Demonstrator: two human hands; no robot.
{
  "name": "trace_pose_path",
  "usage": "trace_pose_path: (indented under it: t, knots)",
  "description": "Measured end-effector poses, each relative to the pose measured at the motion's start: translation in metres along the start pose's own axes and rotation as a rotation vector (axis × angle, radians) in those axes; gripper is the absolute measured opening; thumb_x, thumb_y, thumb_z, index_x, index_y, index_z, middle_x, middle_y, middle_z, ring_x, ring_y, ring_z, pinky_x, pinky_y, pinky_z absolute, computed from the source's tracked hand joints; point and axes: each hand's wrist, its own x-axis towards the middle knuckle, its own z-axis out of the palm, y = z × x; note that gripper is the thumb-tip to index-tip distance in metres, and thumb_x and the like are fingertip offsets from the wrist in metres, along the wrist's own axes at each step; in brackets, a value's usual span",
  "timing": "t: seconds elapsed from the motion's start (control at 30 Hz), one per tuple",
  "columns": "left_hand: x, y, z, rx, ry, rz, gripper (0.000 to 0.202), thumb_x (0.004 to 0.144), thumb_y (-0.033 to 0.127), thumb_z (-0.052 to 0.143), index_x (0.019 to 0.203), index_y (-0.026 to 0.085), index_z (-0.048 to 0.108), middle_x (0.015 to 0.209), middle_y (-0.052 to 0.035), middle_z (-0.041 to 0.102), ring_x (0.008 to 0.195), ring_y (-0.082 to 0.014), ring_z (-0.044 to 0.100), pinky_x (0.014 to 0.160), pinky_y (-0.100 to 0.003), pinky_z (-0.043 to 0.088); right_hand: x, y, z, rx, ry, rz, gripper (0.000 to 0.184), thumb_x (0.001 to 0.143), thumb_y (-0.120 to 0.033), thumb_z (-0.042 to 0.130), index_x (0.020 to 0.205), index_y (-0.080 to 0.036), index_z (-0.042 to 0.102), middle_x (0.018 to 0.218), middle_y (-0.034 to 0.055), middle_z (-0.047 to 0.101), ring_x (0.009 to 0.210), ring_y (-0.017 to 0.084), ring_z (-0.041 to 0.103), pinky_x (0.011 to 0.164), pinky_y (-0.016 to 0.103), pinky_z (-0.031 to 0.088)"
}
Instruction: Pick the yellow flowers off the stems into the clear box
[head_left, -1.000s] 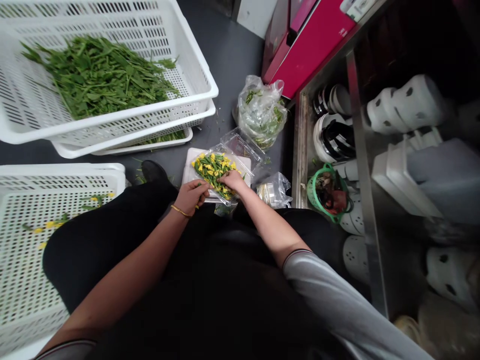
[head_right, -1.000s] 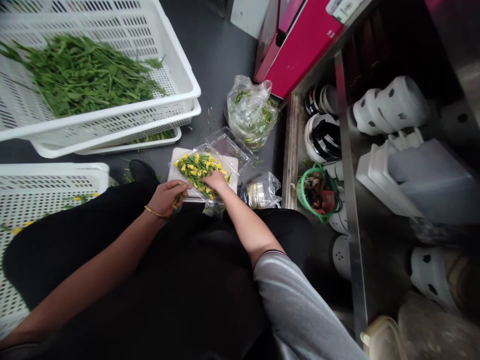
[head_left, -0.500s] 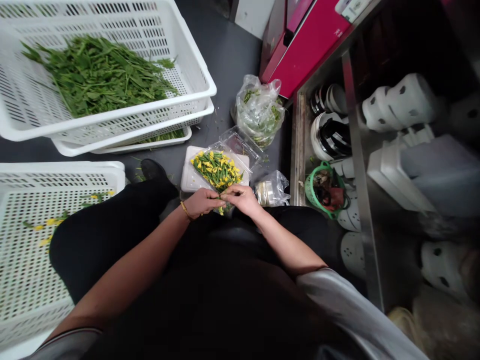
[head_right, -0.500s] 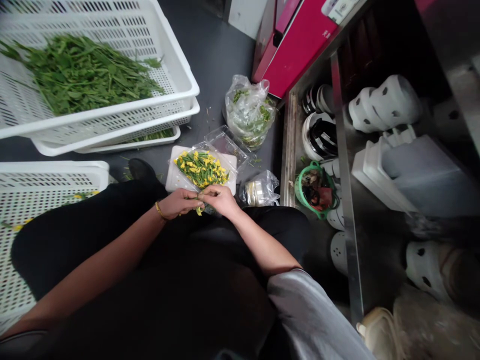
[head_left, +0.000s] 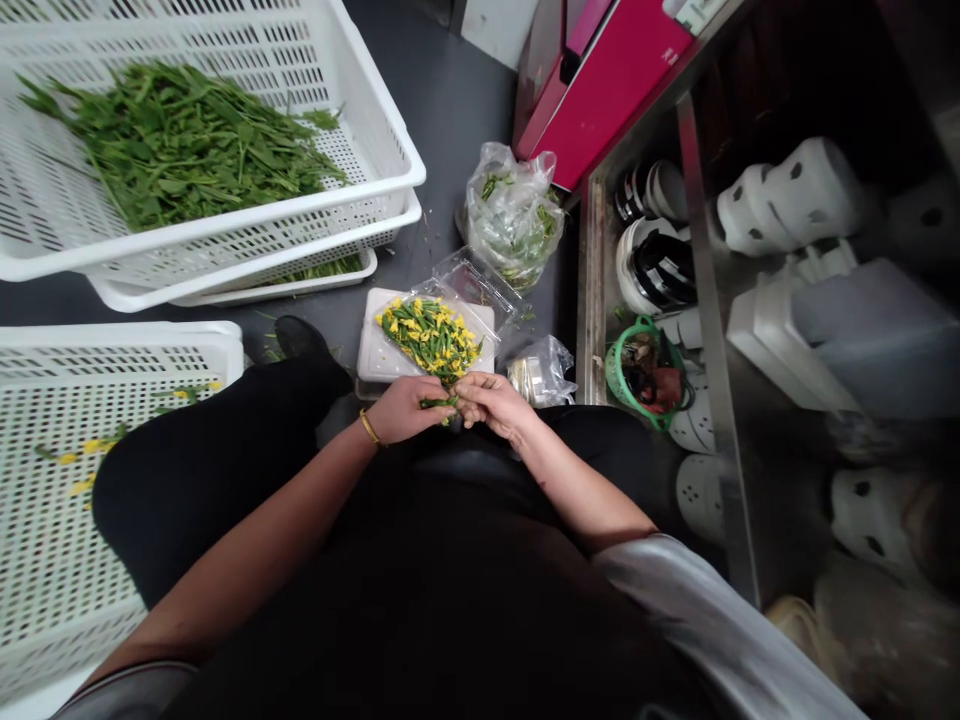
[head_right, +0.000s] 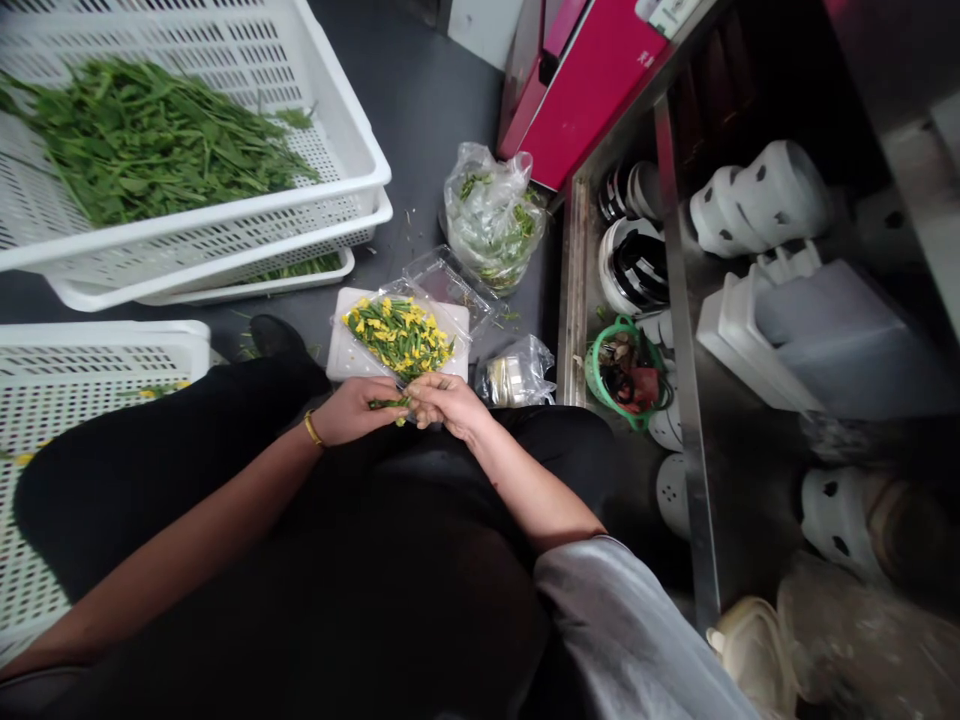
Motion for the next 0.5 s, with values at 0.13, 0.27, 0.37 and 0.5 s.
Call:
trace_pose_path:
  t: [0.13, 0.27, 0.37, 0.5]
  knots:
    - [-0.001, 0.002, 0.002, -0.087, -0.004, -0.046, 0.024, 0.077, 0.031, 0.059, 0.061, 0.014, 0.066, 0.061, -0.0014, 0.054, 0.058, -0.0107, 0.048, 0.058, -0.023, 0.037, -0.002, 0.004, 0.001, -0.065, 0.073, -0.028, 0.037, 0.054, -0.043, 0.079, 0.063, -0.014, 0.057, 0.049, -0.0055, 0.055, 0.037, 0.005, 0.049, 0.038, 0.017, 0.047]
    - [-0.003, 0.003, 0.007, -0.236, -0.009, -0.108, 0.024, 0.075, 0.034, 0.061, 0.063, 0.013, 0.066, 0.061, -0.0017, 0.056, 0.059, -0.0111, 0.048, 0.057, -0.023, 0.039, -0.005, 0.01, 0.003, -0.14, 0.1, -0.003, 0.038, 0.056, -0.045, 0.077, 0.062, -0.015, 0.053, 0.045, -0.0066, 0.052, 0.034, 0.004, 0.044, 0.034, 0.017, 0.041]
    - [-0.004, 0.003, 0.009, -0.336, 0.026, -0.204, 0.026, 0.075, 0.036, 0.061, 0.064, 0.012, 0.066, 0.053, 0.0007, 0.051, 0.052, -0.0093, 0.042, 0.05, -0.021, 0.034, -0.008, 0.009, -0.001, -0.193, 0.073, 0.0, 0.034, 0.063, -0.045, 0.072, 0.067, -0.016, 0.054, 0.052, -0.0045, 0.055, 0.039, 0.006, 0.047, 0.04, 0.019, 0.043]
    - [-0.003, -0.002, 0.007, -0.265, -0.058, -0.262, 0.028, 0.073, 0.035, 0.062, 0.056, 0.012, 0.062, 0.047, 0.0036, 0.045, 0.047, -0.0075, 0.037, 0.046, -0.021, 0.029, -0.017, -0.006, -0.009, -0.563, 0.077, -0.259, 0.03, 0.068, -0.032, 0.069, 0.092, -0.017, 0.062, 0.085, 0.0029, 0.063, 0.072, 0.011, 0.059, 0.066, 0.024, 0.048]
